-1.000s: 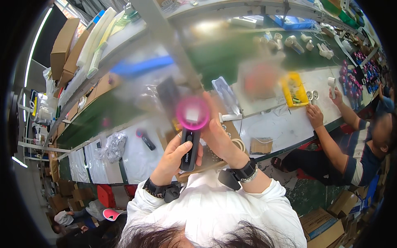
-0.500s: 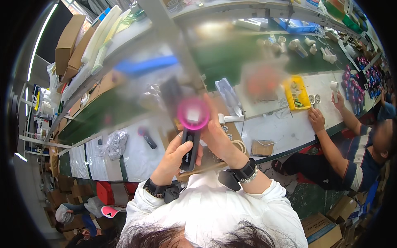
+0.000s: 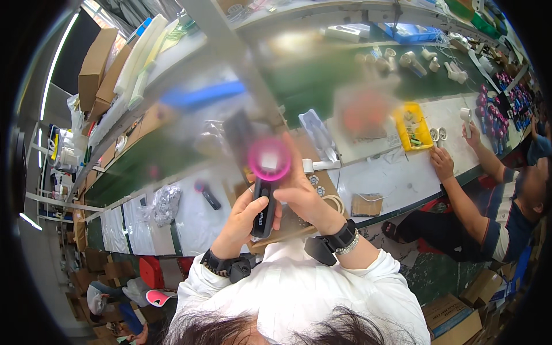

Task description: Assembling and inspecting hair dryers at a manufacturing workstation.

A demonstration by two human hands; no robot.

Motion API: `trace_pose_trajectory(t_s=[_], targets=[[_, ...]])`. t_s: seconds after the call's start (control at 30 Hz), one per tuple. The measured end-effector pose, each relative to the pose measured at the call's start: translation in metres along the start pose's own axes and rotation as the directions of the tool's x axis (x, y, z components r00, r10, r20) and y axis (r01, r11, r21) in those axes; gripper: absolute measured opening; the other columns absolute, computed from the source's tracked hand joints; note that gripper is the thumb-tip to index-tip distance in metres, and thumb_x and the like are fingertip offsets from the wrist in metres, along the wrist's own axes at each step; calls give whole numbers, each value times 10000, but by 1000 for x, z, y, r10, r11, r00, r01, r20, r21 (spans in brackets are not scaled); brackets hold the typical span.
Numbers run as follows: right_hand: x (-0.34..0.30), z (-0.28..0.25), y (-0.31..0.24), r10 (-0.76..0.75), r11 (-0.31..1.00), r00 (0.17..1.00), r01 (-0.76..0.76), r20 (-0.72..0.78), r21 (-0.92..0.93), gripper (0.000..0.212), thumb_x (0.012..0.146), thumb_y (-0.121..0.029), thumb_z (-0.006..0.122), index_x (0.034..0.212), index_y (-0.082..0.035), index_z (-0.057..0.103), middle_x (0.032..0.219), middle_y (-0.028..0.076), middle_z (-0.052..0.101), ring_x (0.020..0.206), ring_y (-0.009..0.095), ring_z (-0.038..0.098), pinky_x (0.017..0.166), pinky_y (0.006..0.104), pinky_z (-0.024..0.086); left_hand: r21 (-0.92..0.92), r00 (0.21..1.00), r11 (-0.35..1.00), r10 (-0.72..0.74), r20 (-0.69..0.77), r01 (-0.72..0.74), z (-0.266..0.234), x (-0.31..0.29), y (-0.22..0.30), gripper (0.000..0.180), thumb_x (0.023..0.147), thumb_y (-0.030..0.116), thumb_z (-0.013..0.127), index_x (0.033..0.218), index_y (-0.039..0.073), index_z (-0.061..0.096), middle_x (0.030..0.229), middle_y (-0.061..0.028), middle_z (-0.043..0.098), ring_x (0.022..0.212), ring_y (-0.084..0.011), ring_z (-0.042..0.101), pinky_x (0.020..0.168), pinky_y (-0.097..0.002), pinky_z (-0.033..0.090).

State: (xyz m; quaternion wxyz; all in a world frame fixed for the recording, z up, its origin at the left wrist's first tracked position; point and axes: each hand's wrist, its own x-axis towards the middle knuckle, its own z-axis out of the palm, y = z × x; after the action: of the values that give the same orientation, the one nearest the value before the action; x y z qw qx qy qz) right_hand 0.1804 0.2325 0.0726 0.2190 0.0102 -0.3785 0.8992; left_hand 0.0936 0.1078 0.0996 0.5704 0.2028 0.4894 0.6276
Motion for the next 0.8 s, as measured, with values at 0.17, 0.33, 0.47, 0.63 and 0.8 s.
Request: trace_pose_trajectory(t_s=[0.17, 0.33, 0.47, 0.63, 0.8], targets=[[-2, 9, -7, 61, 997, 998, -62, -19, -46, 976, 694, -43, 591, 1416, -222, -41, 1315, 189, 359, 1104, 323, 496, 938, 418, 411, 54, 1000, 999, 6, -4, -6, 1, -1, 0, 291, 902, 167, 461, 1143, 24, 385, 811, -77, 553, 644, -143, 577, 586, -249, 488], [-1, 5, -1, 6, 993, 1000, -2, 30, -117, 938, 734, 57, 475, 1396, -257, -111, 1248, 220, 395, 1088, 275, 510, 552, 260, 555, 64, 999, 997, 36, 26, -37, 3, -5, 2, 345, 876, 139, 458, 1181, 12, 358, 848, -84, 538, 678, -138, 571, 609, -249, 488], [-2, 7, 4, -77, 986, 997, 78, 14, -145, 923, 735, 51, 475, 1398, -235, -101, 1232, 222, 412, 1081, 271, 515, 502, 241, 548, 81, 999, 996, 31, 14, -32, 4, -8, 2, 393, 855, 121, 454, 1209, 1, 334, 865, -92, 531, 696, -140, 567, 621, -250, 486], [-3, 10, 2, -9, 996, 1000, 11, 15, -87, 915, 730, 53, 465, 1400, -228, -91, 1239, 214, 409, 1083, 267, 514, 525, 254, 556, 90, 1000, 996, 18, -14, -17, 2, -11, 2, 458, 824, 123, 452, 1246, -3, 327, 872, -115, 550, 680, -171, 577, 614, -258, 479], [-6, 7, 6, 10, 996, 1000, -11, -4, -85, 913, 725, 53, 464, 1401, -226, -83, 1241, 204, 409, 1083, 267, 513, 538, 260, 560, 107, 999, 994, 26, -20, -24, 2, -12, 0, 493, 812, 131, 454, 1267, 0, 319, 879, -124, 560, 679, -181, 583, 622, -262, 477]])
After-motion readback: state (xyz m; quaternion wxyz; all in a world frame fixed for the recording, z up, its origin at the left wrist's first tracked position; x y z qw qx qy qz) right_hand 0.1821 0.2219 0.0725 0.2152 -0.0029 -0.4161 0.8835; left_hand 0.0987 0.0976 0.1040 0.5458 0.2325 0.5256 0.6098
